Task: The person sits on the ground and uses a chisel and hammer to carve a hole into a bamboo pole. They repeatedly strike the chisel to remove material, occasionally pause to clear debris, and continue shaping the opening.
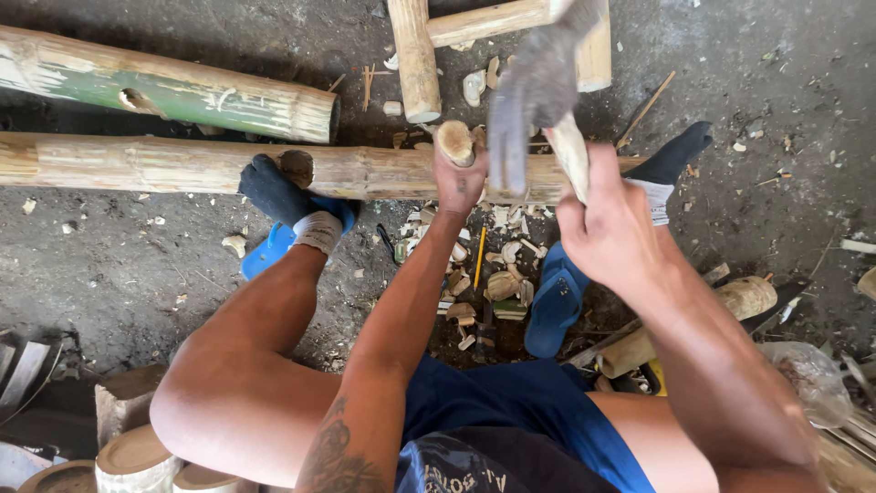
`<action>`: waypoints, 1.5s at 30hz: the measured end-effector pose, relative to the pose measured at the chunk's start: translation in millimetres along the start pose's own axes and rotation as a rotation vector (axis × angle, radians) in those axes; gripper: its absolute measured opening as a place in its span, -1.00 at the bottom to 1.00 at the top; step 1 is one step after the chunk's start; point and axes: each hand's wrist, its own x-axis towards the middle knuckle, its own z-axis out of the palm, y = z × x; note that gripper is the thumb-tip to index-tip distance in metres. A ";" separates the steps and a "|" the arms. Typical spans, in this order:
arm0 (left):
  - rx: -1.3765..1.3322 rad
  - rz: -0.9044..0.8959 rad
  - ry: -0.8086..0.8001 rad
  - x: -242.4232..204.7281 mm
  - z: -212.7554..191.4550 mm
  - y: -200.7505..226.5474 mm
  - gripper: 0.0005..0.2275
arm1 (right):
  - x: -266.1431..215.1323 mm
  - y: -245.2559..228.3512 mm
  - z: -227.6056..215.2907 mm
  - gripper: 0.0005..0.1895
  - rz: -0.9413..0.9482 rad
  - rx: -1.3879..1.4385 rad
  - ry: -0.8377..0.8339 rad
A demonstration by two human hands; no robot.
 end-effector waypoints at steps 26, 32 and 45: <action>-0.155 -0.105 0.154 -24.8 -16.5 -27.3 -0.81 | 96.5 -127.0 21.5 -0.71 0.051 -0.398 -0.566; -0.268 0.059 0.144 -18.8 -7.9 -46.4 -0.81 | 91.9 -119.2 20.4 -0.73 -0.434 -0.037 -0.001; -0.308 -0.025 0.138 -25.2 -9.8 -40.3 -0.84 | 90.8 -96.0 17.2 -0.69 -0.137 -0.349 -0.278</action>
